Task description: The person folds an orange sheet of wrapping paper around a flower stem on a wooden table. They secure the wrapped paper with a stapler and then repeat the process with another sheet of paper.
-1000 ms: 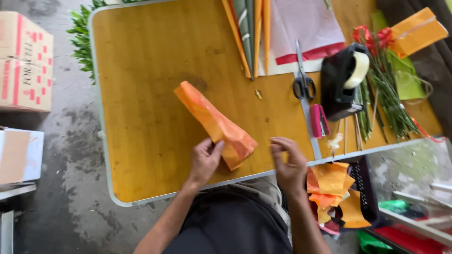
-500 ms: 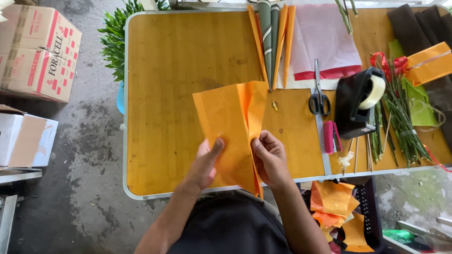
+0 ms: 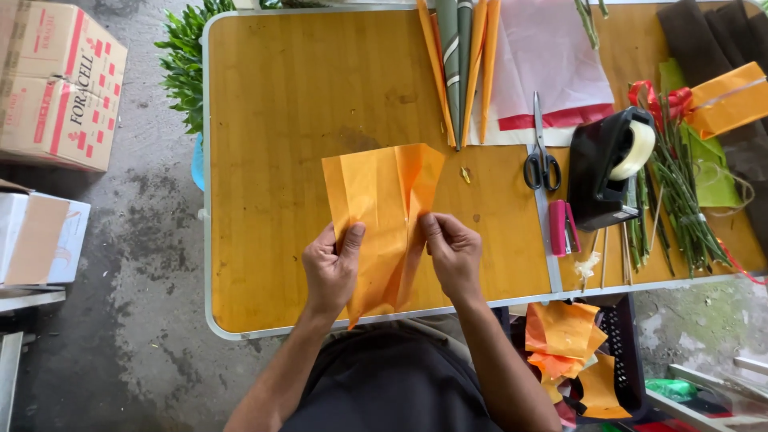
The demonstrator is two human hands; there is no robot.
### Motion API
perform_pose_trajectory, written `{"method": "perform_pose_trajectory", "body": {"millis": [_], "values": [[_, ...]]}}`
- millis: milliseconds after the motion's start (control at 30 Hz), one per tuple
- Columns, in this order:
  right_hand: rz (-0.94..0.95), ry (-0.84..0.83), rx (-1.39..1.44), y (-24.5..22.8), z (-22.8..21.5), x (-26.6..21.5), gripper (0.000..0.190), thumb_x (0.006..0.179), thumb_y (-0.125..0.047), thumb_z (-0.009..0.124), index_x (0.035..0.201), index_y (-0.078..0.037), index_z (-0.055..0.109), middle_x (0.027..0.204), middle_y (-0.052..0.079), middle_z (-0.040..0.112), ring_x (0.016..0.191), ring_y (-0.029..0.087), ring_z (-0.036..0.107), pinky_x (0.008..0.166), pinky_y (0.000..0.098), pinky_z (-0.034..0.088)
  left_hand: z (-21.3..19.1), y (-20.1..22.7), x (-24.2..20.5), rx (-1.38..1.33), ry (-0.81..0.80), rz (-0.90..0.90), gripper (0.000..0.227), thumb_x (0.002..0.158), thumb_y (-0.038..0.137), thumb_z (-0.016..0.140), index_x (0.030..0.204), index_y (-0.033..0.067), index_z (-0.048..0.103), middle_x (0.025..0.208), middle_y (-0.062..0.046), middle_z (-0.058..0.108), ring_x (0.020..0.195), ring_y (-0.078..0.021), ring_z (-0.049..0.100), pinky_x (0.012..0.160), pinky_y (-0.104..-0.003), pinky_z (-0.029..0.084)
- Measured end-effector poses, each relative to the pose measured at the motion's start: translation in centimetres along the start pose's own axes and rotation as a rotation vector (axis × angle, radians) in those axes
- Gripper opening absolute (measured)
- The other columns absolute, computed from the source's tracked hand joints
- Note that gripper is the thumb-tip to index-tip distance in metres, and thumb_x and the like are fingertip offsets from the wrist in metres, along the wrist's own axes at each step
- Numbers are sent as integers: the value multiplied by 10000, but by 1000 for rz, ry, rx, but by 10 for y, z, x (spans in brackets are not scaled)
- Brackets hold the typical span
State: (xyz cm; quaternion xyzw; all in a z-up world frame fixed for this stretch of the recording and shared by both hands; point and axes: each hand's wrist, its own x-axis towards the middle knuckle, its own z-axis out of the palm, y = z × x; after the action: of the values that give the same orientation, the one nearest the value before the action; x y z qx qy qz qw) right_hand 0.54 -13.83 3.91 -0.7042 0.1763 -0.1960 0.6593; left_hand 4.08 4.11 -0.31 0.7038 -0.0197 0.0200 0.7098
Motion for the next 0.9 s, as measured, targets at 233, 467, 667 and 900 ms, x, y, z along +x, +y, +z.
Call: {"method": "perform_pose_trajectory", "body": {"millis": [233,467,667,900], "values": [[-384,50,-489,22,10,-4,176,1037,-118,674,890,-73,759,702,94,642,644,251,666,601,329,533,-1,2,-8,137,81,39,283,989,148,727,746,6,701,528,-103,586,549,-89,501,492,-283,488],[-481,36,-612,18,11,-6,166,1039,-127,663,884,-99,716,664,64,612,632,258,659,582,323,533,5,5,-12,269,137,90,317,991,168,732,732,-12,701,523,-162,592,495,-133,530,463,-303,473],[-557,51,-698,34,9,-2,149,1020,-172,696,888,-108,721,658,57,558,622,260,630,576,318,518,10,1,-8,363,125,17,420,998,226,720,638,24,644,451,-128,534,448,-124,477,438,-291,405],[-372,-40,-543,65,6,6,183,1028,-181,663,869,-101,705,684,98,597,696,341,667,613,384,534,5,-42,-1,277,123,-130,436,965,277,750,615,46,631,429,-50,495,501,-84,401,435,-301,377]]}}
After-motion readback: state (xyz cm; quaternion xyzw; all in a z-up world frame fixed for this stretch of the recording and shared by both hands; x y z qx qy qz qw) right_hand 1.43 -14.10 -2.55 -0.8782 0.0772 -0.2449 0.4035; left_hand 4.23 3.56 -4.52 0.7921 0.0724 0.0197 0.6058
